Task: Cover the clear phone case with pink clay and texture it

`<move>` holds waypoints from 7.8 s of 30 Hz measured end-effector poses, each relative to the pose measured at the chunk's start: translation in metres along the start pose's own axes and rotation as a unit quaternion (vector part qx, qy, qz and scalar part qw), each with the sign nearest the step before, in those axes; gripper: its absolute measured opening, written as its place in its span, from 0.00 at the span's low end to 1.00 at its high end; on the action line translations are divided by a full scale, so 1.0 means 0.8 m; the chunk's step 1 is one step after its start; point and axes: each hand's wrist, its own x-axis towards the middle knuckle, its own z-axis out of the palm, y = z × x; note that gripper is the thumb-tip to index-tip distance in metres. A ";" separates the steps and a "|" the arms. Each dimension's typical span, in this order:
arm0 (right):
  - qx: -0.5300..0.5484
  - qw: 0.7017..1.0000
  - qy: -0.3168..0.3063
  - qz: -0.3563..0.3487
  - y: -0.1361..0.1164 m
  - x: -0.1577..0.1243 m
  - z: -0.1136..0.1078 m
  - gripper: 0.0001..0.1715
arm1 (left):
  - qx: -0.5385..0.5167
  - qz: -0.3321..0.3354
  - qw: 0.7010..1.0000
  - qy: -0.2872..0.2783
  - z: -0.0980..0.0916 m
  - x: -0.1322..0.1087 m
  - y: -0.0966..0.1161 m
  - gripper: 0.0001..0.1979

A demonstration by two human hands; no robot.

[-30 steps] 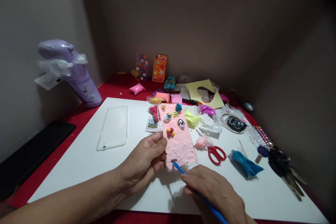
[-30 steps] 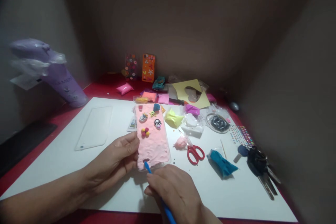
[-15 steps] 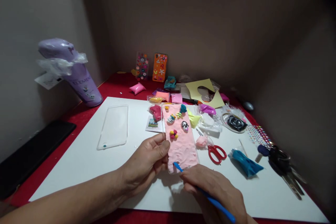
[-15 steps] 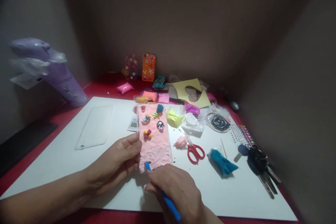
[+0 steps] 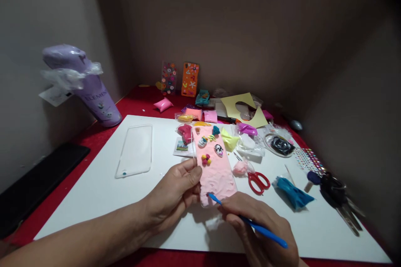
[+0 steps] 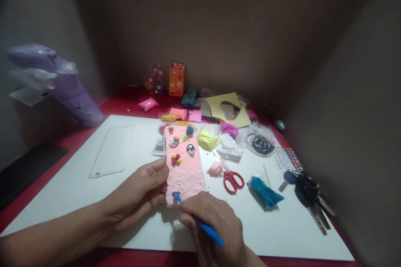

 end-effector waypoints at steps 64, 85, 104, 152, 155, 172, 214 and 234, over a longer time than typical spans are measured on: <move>-0.019 0.999 0.025 0.021 0.002 0.004 0.000 0.14 | 0.031 -0.010 0.999 -0.010 0.002 0.002 0.001 0.16; 0.013 1.000 -0.013 0.010 0.001 0.005 -0.004 0.12 | 0.058 0.018 0.998 -0.011 0.003 0.000 0.002 0.13; -0.024 0.998 -0.043 -0.045 0.003 0.006 -0.009 0.08 | 0.170 0.039 0.984 0.025 0.001 -0.001 0.003 0.10; -0.159 0.967 -0.041 -0.195 -0.007 0.006 -0.002 0.10 | 0.168 0.094 0.980 0.051 0.004 -0.003 0.006 0.10; -0.182 0.965 -0.048 -0.182 -0.014 0.002 -0.004 0.13 | 0.170 0.116 0.976 0.066 0.004 -0.003 0.007 0.11; -0.149 0.974 -0.040 -0.167 -0.008 0.009 -0.006 0.04 | 0.173 0.084 0.980 0.049 0.009 -0.005 0.007 0.13; -0.204 0.944 -0.032 -0.257 -0.008 0.006 0.005 0.04 | 0.133 0.078 0.987 0.042 0.009 -0.006 0.005 0.10; -0.212 0.952 -0.038 -0.219 -0.009 0.004 -0.005 0.05 | 0.168 0.077 0.982 0.033 0.004 -0.005 0.006 0.11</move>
